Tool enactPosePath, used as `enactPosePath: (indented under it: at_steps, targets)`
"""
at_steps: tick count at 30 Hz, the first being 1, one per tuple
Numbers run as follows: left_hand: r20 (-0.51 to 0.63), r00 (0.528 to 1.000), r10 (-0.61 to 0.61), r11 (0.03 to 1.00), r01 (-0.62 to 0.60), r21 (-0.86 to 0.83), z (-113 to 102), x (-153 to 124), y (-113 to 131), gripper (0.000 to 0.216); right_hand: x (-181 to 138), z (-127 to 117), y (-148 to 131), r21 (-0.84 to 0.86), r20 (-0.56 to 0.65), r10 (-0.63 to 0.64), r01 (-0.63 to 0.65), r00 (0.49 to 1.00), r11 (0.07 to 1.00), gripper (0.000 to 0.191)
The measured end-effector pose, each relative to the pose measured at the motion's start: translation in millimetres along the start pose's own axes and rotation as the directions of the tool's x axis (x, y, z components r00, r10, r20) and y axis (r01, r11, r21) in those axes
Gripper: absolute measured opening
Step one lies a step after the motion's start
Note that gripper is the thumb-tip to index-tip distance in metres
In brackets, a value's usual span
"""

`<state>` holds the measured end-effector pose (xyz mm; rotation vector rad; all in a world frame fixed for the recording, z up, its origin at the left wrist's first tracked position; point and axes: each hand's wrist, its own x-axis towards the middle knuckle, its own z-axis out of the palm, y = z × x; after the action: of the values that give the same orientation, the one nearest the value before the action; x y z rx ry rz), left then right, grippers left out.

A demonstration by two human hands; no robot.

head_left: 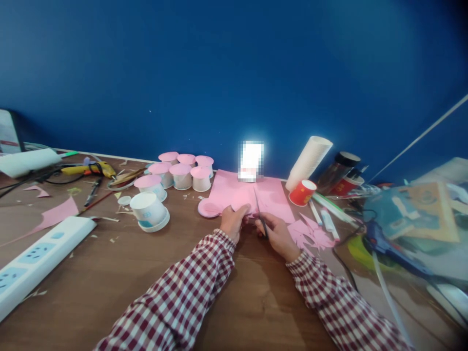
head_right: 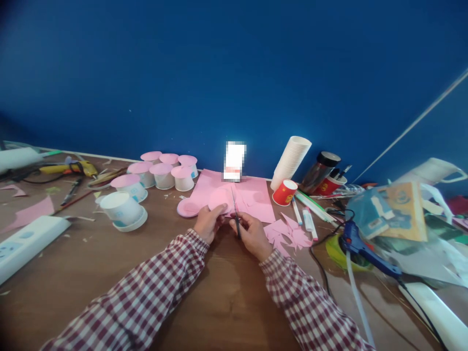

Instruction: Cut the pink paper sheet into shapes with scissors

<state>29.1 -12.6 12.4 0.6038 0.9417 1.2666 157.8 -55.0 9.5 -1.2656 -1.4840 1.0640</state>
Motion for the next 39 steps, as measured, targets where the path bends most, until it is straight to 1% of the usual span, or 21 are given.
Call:
enactPosePath:
  at_steps: [8, 21, 27, 35, 39]
  targets:
    - [0.007, 1.0, 0.004, 1.0, -0.004, -0.003, -0.5, 0.1, -0.3, 0.026, -1.4, -0.2, 3.7, 0.017, -0.003, -0.019, 0.019, 1.0, 1.0, 0.036]
    - [0.014, 1.0, 0.007, 1.0, -0.007, -0.003, -0.8, 0.0, -0.8, 0.022, -0.6, -1.0, 5.6, 0.003, 0.001, -0.027, 0.027, 1.0, 1.0, 0.035]
    - [0.003, 1.0, 0.006, 1.0, -0.006, -0.015, -0.7, -0.3, -0.7, 0.023, -0.5, -1.0, 7.3, -0.005, 0.003, -0.036, 0.036, 0.999, 0.999, 0.037]
    - [-0.017, 1.0, 0.001, 1.0, -0.001, -0.005, 0.9, -1.2, 1.0, 0.024, -0.9, -0.5, 2.8, -0.022, -0.003, -0.021, 0.021, 1.0, 1.0, 0.037]
    - [-0.019, 1.0, 0.009, 1.0, -0.01, -0.027, 1.2, -0.3, 0.4, 0.027, -1.6, -0.3, 3.2, -0.042, -0.004, -0.02, 0.02, 1.0, 0.999, 0.037]
